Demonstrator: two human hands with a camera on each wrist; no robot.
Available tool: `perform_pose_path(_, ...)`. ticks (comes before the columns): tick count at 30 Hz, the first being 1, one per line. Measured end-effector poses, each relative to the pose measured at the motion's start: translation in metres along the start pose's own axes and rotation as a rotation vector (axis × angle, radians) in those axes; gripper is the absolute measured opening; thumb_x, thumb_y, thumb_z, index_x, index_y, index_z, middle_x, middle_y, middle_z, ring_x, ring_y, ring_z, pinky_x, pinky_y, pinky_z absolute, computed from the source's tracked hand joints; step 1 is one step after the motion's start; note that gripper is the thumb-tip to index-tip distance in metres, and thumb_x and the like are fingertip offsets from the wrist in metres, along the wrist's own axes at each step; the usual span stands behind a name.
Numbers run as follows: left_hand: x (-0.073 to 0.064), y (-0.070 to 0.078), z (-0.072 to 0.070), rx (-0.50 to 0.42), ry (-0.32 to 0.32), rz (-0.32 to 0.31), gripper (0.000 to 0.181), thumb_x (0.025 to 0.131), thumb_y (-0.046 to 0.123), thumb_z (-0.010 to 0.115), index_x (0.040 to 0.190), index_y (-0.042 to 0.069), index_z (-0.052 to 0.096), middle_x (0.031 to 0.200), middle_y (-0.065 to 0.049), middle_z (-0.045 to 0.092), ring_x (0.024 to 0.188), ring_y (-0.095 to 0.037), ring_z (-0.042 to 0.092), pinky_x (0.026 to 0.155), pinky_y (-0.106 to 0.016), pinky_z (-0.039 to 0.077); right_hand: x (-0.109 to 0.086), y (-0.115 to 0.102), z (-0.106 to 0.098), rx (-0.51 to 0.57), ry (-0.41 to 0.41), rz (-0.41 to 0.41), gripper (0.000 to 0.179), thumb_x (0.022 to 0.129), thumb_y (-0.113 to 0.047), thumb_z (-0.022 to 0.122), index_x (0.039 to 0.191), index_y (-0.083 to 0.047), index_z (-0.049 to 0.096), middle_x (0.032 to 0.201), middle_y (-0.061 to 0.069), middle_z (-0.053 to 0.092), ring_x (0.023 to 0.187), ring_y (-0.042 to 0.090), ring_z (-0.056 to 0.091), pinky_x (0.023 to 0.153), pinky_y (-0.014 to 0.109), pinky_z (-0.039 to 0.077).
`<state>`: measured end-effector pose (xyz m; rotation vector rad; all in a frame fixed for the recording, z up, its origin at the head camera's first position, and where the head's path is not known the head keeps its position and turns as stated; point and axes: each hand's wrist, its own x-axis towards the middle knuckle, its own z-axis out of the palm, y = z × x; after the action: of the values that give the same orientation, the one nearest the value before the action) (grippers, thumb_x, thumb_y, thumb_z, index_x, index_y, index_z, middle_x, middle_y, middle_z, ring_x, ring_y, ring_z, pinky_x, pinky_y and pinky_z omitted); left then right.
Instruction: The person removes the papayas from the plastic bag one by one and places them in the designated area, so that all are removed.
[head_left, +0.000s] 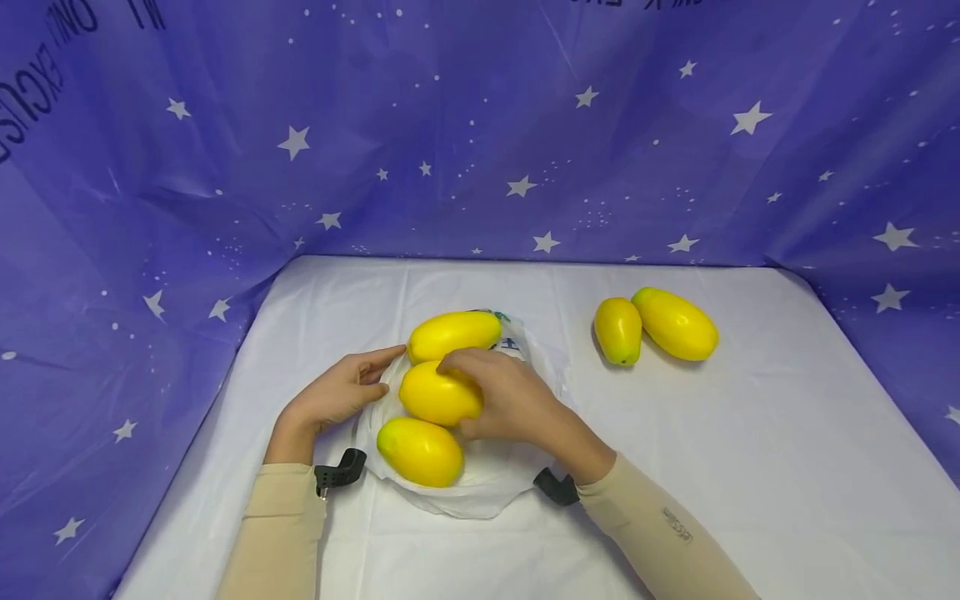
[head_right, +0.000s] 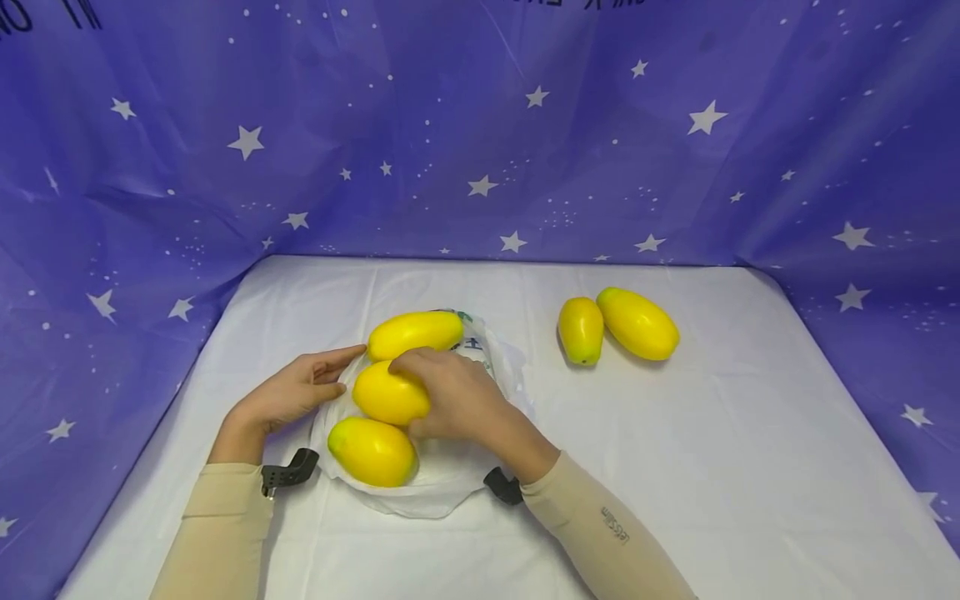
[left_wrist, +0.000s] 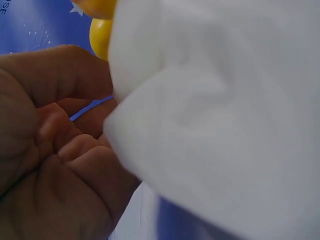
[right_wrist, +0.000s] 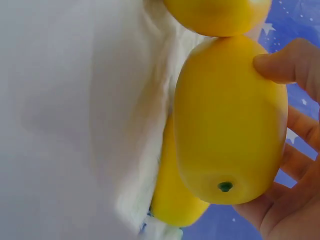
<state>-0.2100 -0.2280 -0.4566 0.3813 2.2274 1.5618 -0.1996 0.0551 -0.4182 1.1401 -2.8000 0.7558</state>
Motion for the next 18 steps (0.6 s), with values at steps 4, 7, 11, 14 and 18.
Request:
perform_pose_path(4, -0.001, 0.000, 0.000, 0.023, 0.007, -0.003, 0.060, 0.093, -0.005, 0.051, 0.149, 0.014, 0.042, 0.151, -0.004, 0.040, 0.140, -0.023, 0.032, 0.112, -0.044, 0.030, -0.006, 0.001, -0.008, 0.009, 0.026, 0.021, 0.062, 0.062, -0.030, 0.080, 0.120, -0.030, 0.060, 0.115, -0.015, 0.061, 0.101, 0.006, 0.054, 0.082, 0.032, 0.048)
perform_pose_path(7, -0.001, -0.001, 0.001, 0.019, 0.005, -0.005, 0.060, 0.093, -0.005, 0.051, 0.149, 0.013, 0.041, 0.151, -0.005, 0.040, 0.140, -0.023, 0.031, 0.112, -0.043, 0.029, -0.011, 0.004, -0.013, 0.014, 0.045, 0.036, 0.064, 0.062, -0.032, 0.082, 0.122, -0.031, 0.060, 0.118, -0.015, 0.060, 0.104, 0.007, 0.055, 0.083, 0.034, 0.049)
perform_pose_path(11, -0.001, -0.002, 0.001, 0.008, -0.002, -0.005, 0.060, 0.093, -0.006, 0.051, 0.149, 0.011, 0.040, 0.152, -0.006, 0.039, 0.140, -0.024, 0.032, 0.111, -0.042, 0.029, -0.016, 0.009, -0.020, 0.015, 0.077, 0.055, 0.067, 0.061, -0.031, 0.083, 0.124, -0.030, 0.059, 0.120, -0.014, 0.060, 0.106, 0.007, 0.055, 0.085, 0.035, 0.049)
perform_pose_path(14, -0.001, -0.002, 0.001, 0.010, -0.002, 0.000, 0.060, 0.093, -0.005, 0.051, 0.149, 0.011, 0.040, 0.152, -0.006, 0.038, 0.140, -0.024, 0.032, 0.112, -0.042, 0.029, -0.020, 0.014, -0.027, 0.024, 0.105, 0.075, 0.067, 0.061, -0.028, 0.083, 0.124, -0.028, 0.060, 0.121, -0.013, 0.060, 0.107, 0.008, 0.056, 0.087, 0.036, 0.050)
perform_pose_path(18, 0.000, -0.002, 0.001, 0.025, 0.003, 0.010, 0.060, 0.092, -0.005, 0.051, 0.149, 0.011, 0.041, 0.152, -0.005, 0.039, 0.141, -0.024, 0.031, 0.112, -0.043, 0.028, -0.025, 0.022, -0.036, 0.047, 0.146, 0.094, 0.067, 0.061, -0.025, 0.084, 0.124, -0.024, 0.061, 0.124, -0.011, 0.060, 0.113, 0.012, 0.056, 0.094, 0.038, 0.048)
